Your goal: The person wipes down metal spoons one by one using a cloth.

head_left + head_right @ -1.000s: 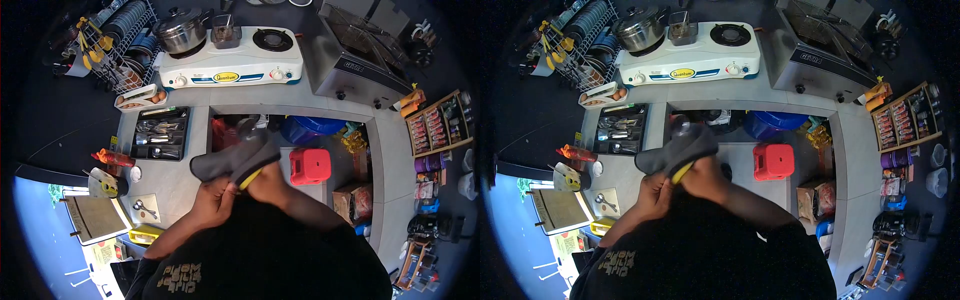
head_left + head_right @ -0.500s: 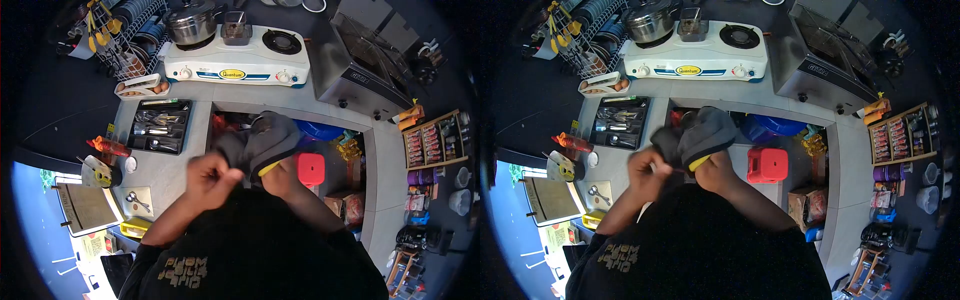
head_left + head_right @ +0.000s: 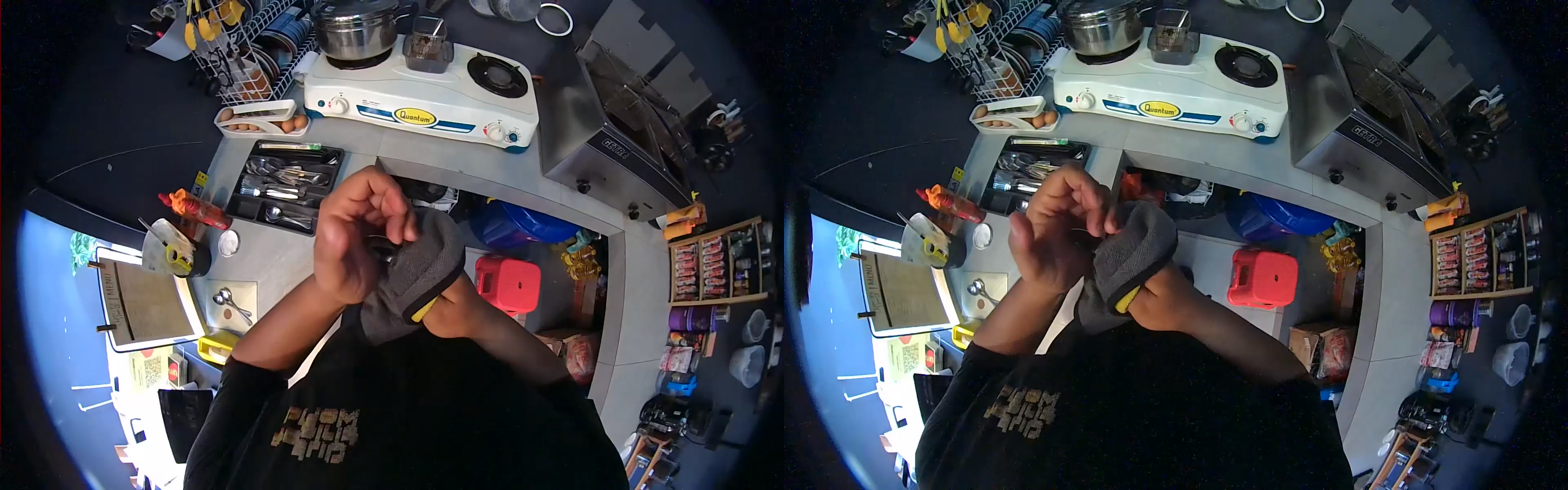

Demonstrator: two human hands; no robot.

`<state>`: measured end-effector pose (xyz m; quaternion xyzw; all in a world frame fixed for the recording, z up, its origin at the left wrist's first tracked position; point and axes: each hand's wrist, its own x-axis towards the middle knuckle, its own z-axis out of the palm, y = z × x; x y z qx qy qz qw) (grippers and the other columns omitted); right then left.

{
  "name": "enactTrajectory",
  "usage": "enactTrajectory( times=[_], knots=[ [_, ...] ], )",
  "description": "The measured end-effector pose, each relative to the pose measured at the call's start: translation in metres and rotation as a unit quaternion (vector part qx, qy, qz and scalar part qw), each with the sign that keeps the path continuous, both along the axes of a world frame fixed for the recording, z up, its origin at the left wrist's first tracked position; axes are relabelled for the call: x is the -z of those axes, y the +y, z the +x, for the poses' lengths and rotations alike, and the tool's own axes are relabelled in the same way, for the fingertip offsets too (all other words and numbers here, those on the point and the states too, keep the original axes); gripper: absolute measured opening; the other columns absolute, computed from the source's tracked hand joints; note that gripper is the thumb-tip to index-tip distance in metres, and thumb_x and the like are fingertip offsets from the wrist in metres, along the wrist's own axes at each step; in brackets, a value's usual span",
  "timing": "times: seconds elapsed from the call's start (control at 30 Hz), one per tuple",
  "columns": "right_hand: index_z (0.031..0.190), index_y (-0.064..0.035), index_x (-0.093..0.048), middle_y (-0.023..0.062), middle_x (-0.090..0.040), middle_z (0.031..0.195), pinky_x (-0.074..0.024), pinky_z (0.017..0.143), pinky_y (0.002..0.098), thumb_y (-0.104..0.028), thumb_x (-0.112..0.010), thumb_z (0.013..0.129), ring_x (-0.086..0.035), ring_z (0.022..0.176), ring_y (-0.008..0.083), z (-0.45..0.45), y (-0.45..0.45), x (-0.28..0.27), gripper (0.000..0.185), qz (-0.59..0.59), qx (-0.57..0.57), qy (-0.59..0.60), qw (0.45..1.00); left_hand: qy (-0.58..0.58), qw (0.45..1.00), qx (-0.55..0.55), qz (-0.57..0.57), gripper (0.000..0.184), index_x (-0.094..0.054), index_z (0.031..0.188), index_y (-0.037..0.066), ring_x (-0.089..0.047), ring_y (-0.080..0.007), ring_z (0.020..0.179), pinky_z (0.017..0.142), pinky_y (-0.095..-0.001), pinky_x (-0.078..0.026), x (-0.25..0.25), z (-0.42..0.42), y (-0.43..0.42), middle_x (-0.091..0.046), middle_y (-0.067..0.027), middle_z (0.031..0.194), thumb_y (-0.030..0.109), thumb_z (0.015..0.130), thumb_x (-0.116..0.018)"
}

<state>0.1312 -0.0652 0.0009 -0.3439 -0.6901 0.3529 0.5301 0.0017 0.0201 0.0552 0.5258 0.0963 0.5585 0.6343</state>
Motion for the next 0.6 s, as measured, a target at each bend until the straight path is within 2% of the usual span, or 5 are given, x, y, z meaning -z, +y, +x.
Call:
enactTrajectory(
  times=[0.03,0.1,0.17,0.3,0.6],
  knots=[
    [0.118,-0.0017,-0.057,0.0132,-0.061,0.117,-0.0422,0.099,0.0395,0.003,-0.058,0.084,-0.057,0.112,0.0283,-0.001,0.000,0.002,0.034,0.033,0.018,-0.032,0.999,0.046,0.999,-0.021,-0.009,0.081,-0.048,0.085,0.004,-0.050,-0.0139,0.058,0.060,-0.0269,-0.043,-0.007,-0.001,-0.005,-0.049,-0.0034,0.063,0.082,0.084,-0.030],
    [0.119,-0.0016,-0.057,0.0133,-0.060,0.118,-0.0410,0.101,0.0396,0.003,-0.059,0.084,-0.056,0.114,0.0287,-0.003,0.001,0.006,0.035,0.097,0.053,-0.096,0.989,-0.027,0.997,0.059,-0.042,0.085,-0.048,0.086,0.006,-0.050,-0.0157,0.056,0.060,-0.0295,-0.043,-0.001,-0.007,0.002,-0.047,-0.0019,0.062,0.088,0.079,-0.027],
    [0.118,-0.0017,-0.057,0.0135,-0.060,0.119,-0.0393,0.102,0.0406,0.003,-0.059,0.084,-0.055,0.116,0.0294,-0.005,-0.001,-0.003,0.035,0.058,0.046,-0.063,0.995,-0.084,0.987,0.119,-0.067,0.090,-0.048,0.085,0.007,-0.048,-0.0155,0.055,0.055,-0.0291,-0.042,0.003,-0.010,0.011,-0.043,-0.0005,0.060,0.093,0.075,-0.024],
    [0.116,-0.0018,-0.058,0.0135,-0.059,0.119,-0.0377,0.103,0.0421,0.002,-0.060,0.084,-0.055,0.114,0.0310,-0.005,-0.006,0.005,0.033,0.060,0.053,-0.109,0.991,-0.108,0.987,0.052,-0.103,0.099,-0.049,0.084,0.004,-0.051,-0.0163,0.051,0.052,-0.0265,-0.043,-0.006,-0.025,0.022,-0.043,-0.0013,0.056,0.096,0.070,-0.019],
    [0.118,-0.0013,-0.056,0.0145,-0.056,0.121,-0.0359,0.104,0.0429,0.000,-0.057,0.085,-0.051,0.116,0.0322,-0.013,0.001,-0.001,0.034,-0.048,-0.004,-0.025,0.999,-0.054,0.996,0.015,-0.068,0.094,-0.049,0.081,0.004,-0.047,-0.0155,0.051,0.051,-0.0264,-0.041,0.019,-0.019,0.008,-0.044,-0.0017,0.058,0.092,0.076,-0.016]
  ],
)
